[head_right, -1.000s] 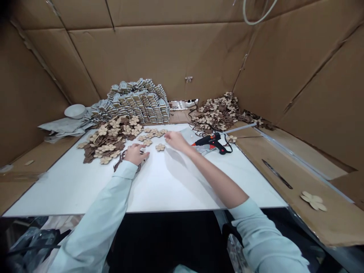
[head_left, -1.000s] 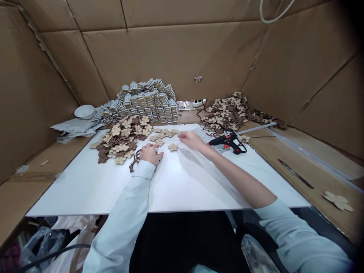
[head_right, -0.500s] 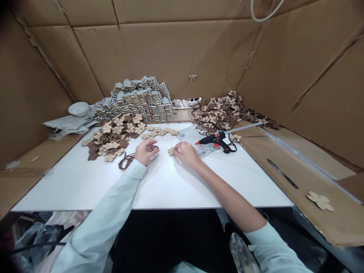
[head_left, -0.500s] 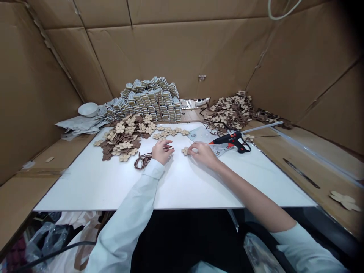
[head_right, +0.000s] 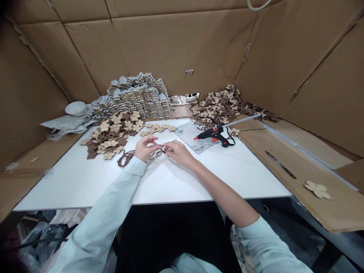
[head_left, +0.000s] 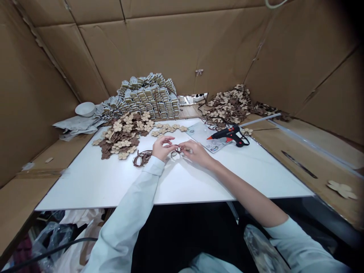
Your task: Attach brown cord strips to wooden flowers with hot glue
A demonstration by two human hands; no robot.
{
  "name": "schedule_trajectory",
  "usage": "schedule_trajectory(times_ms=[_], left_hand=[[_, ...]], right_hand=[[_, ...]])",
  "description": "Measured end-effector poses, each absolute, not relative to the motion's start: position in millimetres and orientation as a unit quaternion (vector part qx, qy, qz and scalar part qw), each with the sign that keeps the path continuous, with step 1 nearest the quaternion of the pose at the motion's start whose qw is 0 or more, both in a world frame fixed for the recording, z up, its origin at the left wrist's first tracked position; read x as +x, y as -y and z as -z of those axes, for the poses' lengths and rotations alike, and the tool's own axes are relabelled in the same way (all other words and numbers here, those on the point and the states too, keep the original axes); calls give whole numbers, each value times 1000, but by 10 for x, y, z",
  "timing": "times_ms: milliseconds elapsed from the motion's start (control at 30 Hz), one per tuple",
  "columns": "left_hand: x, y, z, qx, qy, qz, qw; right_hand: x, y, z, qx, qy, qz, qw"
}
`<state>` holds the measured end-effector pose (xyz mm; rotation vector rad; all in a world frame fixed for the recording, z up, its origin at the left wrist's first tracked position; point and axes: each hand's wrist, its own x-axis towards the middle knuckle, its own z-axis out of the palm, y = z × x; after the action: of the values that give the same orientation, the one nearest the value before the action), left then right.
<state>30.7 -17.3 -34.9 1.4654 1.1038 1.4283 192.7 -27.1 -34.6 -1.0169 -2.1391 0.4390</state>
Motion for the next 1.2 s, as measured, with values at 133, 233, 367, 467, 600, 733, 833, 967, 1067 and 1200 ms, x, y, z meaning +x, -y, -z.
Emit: schedule_trajectory(times_ms=[133, 233, 367, 467, 600, 733, 833, 967, 1067, 1200], left_hand=[[219, 112, 323, 541, -473, -566, 405], [135, 102, 313, 519, -570, -564, 295], [100, 188, 281, 534, -665, -522, 20], [161, 269, 260, 573, -648, -498, -58], [310, 314, 281, 712, -533, -455, 28], [467, 330, 353, 746, -488, -416, 179], [528, 331, 401, 706, -465, -450, 287], [527, 319, 397, 631, -464, -509, 357], [515, 311, 375, 610, -466, -511, 387], [515, 294, 390, 603, -450, -512, 414]], right_hand=[[1985, 256, 357, -432, 782, -209, 399], [2030, 230, 353, -437, 740, -248, 447], [2064, 191, 334, -424, 662, -346, 512], [2053, 196, 305, -397, 602, -450, 527], [2027, 227, 282, -369, 567, -511, 531], [2026, 223, 295, -380, 547, -511, 544], [2032, 204, 317, -388, 551, -506, 538], [2031, 195, 356, -409, 611, -435, 520], [2022, 211, 377, -439, 662, -352, 495], [2007, 240, 375, -447, 693, -320, 466]])
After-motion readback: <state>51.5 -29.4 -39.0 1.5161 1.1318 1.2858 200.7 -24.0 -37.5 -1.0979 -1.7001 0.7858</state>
